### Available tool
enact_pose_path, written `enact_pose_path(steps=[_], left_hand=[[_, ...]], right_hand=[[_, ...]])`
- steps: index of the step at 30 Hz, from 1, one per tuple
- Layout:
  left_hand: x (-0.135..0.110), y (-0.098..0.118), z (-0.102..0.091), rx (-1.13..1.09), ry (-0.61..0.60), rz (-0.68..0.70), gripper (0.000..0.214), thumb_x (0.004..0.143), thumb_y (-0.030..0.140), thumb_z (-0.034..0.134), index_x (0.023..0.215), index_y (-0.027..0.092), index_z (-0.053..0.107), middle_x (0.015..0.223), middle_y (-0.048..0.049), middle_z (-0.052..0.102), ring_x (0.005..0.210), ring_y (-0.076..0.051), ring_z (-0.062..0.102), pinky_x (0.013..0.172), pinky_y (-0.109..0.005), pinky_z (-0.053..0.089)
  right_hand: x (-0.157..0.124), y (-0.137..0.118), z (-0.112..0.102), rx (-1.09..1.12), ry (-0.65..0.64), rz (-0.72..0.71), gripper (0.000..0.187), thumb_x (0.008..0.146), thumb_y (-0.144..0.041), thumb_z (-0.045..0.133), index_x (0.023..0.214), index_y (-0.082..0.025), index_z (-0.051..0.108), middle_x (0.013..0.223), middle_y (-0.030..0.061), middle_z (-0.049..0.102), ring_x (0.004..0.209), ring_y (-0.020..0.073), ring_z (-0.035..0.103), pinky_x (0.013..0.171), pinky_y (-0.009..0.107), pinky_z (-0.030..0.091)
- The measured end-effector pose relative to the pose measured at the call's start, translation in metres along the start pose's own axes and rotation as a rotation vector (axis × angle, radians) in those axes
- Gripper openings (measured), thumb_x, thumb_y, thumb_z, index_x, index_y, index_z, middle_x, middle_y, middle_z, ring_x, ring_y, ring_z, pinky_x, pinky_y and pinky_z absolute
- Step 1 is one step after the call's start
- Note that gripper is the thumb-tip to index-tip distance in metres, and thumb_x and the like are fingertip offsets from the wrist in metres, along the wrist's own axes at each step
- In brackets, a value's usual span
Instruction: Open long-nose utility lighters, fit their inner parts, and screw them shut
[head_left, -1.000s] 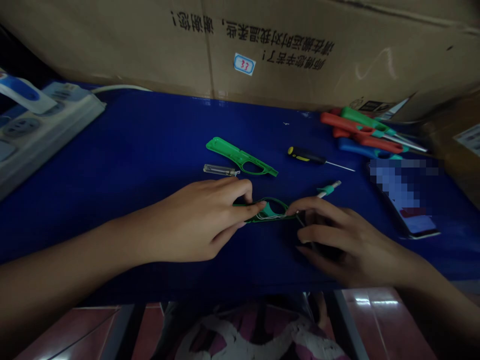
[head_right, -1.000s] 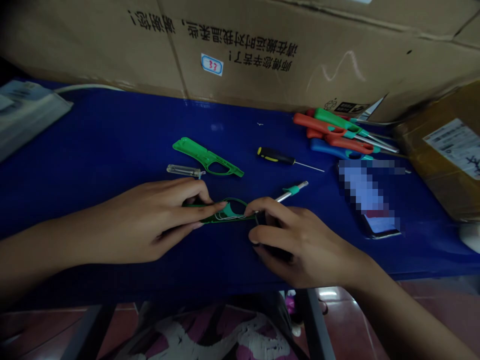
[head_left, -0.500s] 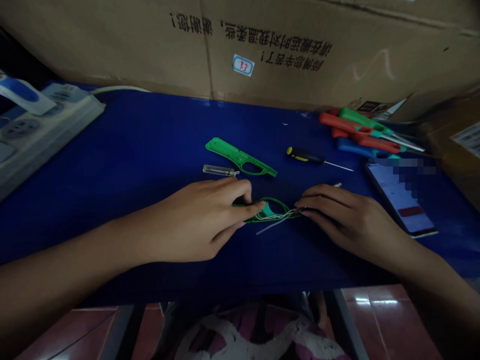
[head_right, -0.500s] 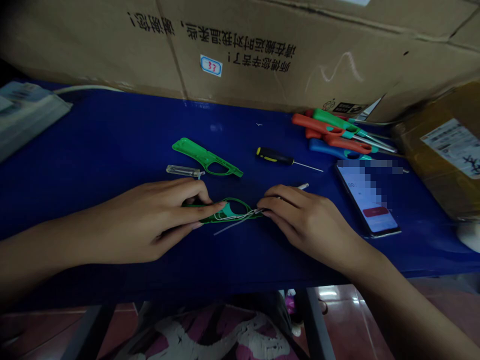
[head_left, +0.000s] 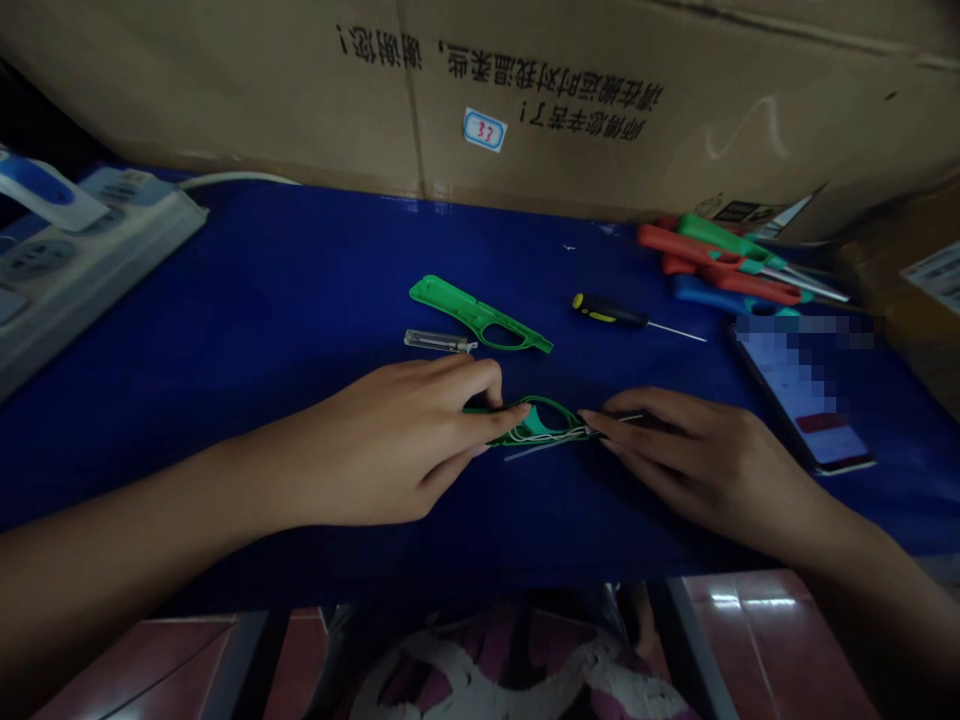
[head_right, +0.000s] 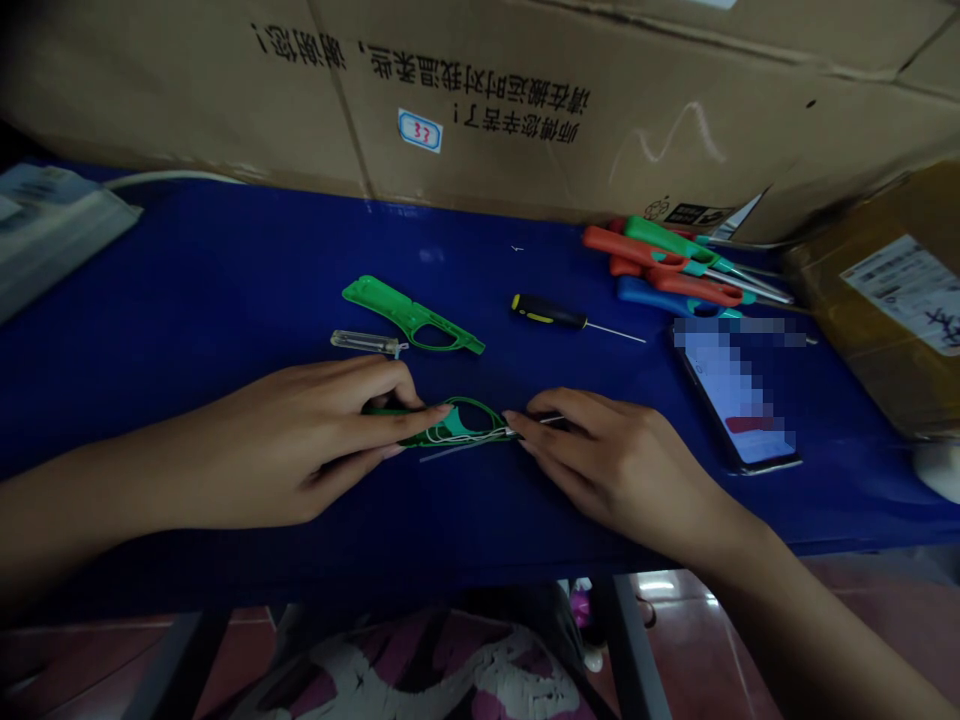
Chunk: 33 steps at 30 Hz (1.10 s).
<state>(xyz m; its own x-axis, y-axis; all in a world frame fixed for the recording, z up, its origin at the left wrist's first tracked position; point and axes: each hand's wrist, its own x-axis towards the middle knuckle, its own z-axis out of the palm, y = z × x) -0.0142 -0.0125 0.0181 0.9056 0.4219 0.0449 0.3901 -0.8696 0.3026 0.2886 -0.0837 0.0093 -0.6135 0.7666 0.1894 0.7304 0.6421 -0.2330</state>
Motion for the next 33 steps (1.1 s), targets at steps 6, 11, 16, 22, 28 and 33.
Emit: enact_pose_path(steps=[6, 11, 16, 22, 28, 33], left_hand=[[0.0, -0.001, -0.001, -0.007, -0.011, -0.004, 0.047, 0.098, 0.016, 0.049, 0.144, 0.023, 0.057, 0.109, -0.0071, 0.057, 0.093, -0.019, 0.059, 0.074, -0.031, 0.052], [-0.001, -0.002, 0.0, -0.018, -0.002, 0.007, 0.047, 0.099, 0.016, 0.048, 0.144, 0.024, 0.057, 0.11, -0.0072, 0.057, 0.092, -0.019, 0.06, 0.075, -0.03, 0.052], [-0.001, -0.002, 0.001, 0.005, 0.014, 0.041, 0.049, 0.096, 0.014, 0.05, 0.143, 0.025, 0.058, 0.11, -0.0077, 0.058, 0.091, -0.019, 0.06, 0.075, -0.031, 0.053], [-0.001, -0.001, 0.0, 0.16, 0.013, 0.041, 0.054, 0.095, 0.011, 0.047, 0.148, 0.02, 0.052, 0.108, -0.0091, 0.058, 0.09, -0.021, 0.061, 0.075, -0.033, 0.054], [-0.001, -0.003, 0.003, 0.228, 0.022, 0.059, 0.055, 0.094, 0.012, 0.048, 0.148, 0.021, 0.051, 0.109, -0.0091, 0.057, 0.093, -0.022, 0.061, 0.079, -0.036, 0.056], [-0.002, -0.001, 0.003, 0.271, 0.039, 0.074, 0.058, 0.09, 0.008, 0.052, 0.147, 0.019, 0.053, 0.108, -0.0104, 0.059, 0.096, -0.025, 0.062, 0.079, -0.038, 0.057]], right_hand=[[0.007, -0.008, 0.006, 0.203, 0.145, 0.187, 0.019, 0.096, -0.013, 0.063, 0.107, -0.021, 0.076, 0.105, 0.0034, 0.073, 0.088, 0.0129, 0.072, 0.08, 0.024, 0.057], [0.017, -0.011, 0.003, 0.349, 0.1, 0.266, 0.012, 0.095, -0.019, 0.065, 0.096, -0.023, 0.077, 0.095, 0.0009, 0.073, 0.08, 0.0123, 0.07, 0.071, 0.024, 0.054], [0.025, -0.012, -0.004, 0.381, 0.03, 0.327, 0.015, 0.091, -0.013, 0.065, 0.089, -0.023, 0.076, 0.09, -0.0005, 0.073, 0.076, 0.0119, 0.069, 0.069, 0.025, 0.051], [0.044, 0.001, -0.013, 0.391, -0.146, 0.391, 0.007, 0.088, -0.021, 0.068, 0.085, -0.024, 0.075, 0.085, -0.001, 0.074, 0.071, 0.0129, 0.066, 0.064, 0.025, 0.048], [0.06, 0.015, -0.017, 0.458, -0.311, 0.41, 0.017, 0.087, -0.035, 0.067, 0.079, -0.023, 0.074, 0.068, -0.0012, 0.07, 0.061, 0.0134, 0.06, 0.056, 0.025, 0.043], [0.067, 0.019, -0.018, 0.391, -0.358, 0.374, 0.015, 0.086, -0.03, 0.065, 0.075, -0.023, 0.07, 0.067, -0.0021, 0.069, 0.062, 0.0139, 0.061, 0.057, 0.026, 0.043]])
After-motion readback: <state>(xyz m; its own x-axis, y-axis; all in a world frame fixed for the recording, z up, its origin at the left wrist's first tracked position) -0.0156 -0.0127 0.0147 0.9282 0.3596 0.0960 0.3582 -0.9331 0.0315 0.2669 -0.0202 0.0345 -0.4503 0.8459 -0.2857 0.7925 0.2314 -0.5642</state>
